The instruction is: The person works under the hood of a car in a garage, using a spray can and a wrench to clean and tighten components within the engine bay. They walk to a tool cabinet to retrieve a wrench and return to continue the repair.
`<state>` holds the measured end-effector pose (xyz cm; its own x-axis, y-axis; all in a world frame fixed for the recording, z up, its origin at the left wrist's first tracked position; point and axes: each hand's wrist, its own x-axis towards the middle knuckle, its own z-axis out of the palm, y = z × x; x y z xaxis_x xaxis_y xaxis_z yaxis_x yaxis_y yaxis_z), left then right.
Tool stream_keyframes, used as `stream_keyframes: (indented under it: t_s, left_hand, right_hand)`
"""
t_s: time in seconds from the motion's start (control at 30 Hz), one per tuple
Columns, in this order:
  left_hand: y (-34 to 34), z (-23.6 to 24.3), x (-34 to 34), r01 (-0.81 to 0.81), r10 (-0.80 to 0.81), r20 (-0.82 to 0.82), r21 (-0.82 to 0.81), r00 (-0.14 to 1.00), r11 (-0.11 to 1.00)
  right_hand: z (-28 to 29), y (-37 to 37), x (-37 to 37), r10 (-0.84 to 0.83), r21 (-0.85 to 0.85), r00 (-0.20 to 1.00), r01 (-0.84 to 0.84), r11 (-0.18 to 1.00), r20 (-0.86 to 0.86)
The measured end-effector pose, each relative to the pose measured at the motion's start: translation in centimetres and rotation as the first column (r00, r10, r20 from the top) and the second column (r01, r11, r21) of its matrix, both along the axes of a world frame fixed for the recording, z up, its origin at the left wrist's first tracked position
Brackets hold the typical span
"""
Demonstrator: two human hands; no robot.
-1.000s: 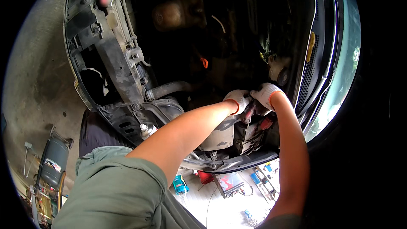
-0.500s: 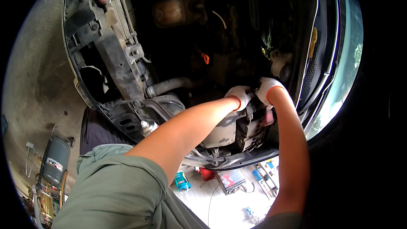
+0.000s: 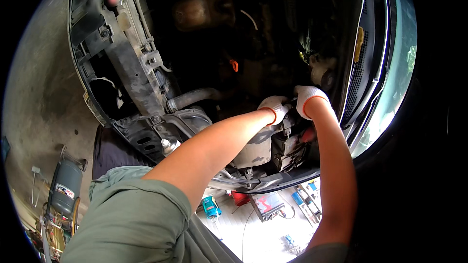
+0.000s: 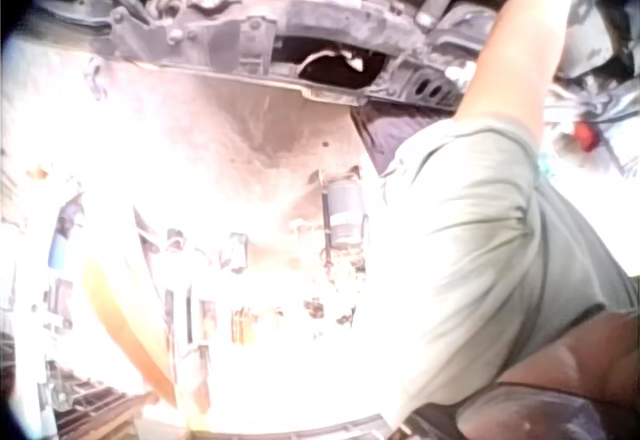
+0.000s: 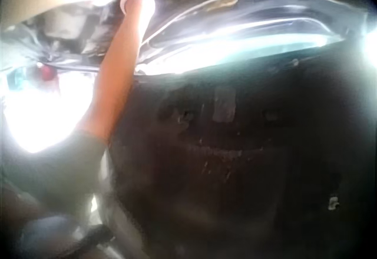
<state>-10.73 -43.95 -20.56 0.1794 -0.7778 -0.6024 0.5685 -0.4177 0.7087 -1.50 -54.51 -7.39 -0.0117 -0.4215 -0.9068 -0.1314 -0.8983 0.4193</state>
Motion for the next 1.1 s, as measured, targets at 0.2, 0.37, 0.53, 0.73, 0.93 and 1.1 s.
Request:
stream_keyframes:
  t_s: [0.2, 0.37, 0.53, 0.73, 0.93, 1.1]
  left_hand:
    - [-0.1, -0.2, -0.2, -0.003, 0.003, 0.054, -0.006, 0.999, 1.000]
    - [0.2, 0.2, -0.3, -0.004, 0.006, 0.086, -0.027, 0.996, 1.000]
    - [-0.2, -0.8, -0.7, 0.039, -0.035, 0.084, -0.045, 0.996, 0.998]
    - [-1.3, -5.0, -0.4, 0.092, -0.082, 0.163, -0.060, 0.983, 0.994]
    - [2.4, -0.5, 1.8, 0.399, -0.387, 0.118, -0.098, 0.914, 0.912]
    - [10.0, 3.6, 3.6, 0.454, -0.367, 0.517, -0.047, 0.773, 0.890]
  right_hand:
    - [-1.0, -0.5, -1.5, 0.127, -0.058, 0.992, -0.127, 0.990, -0.010]
    - [0.0, -1.0, -1.9, -0.048, -0.056, 0.988, 0.057, 0.997, 0.148]
    - [2.1, -1.7, -4.9, -0.228, -0.111, 0.802, 0.342, 0.933, 0.552]
    - [8.9, 4.7, -9.1, -0.396, 0.230, 0.295, 0.468, 0.853, 0.870]
    - [7.5, 22.8, -21.0, -0.815, 0.616, -0.327, 0.786, 0.046, 0.478]
    - [-4.0, 34.7, -23.1, -0.777, 0.748, -0.476, 0.664, -0.011, 0.411]
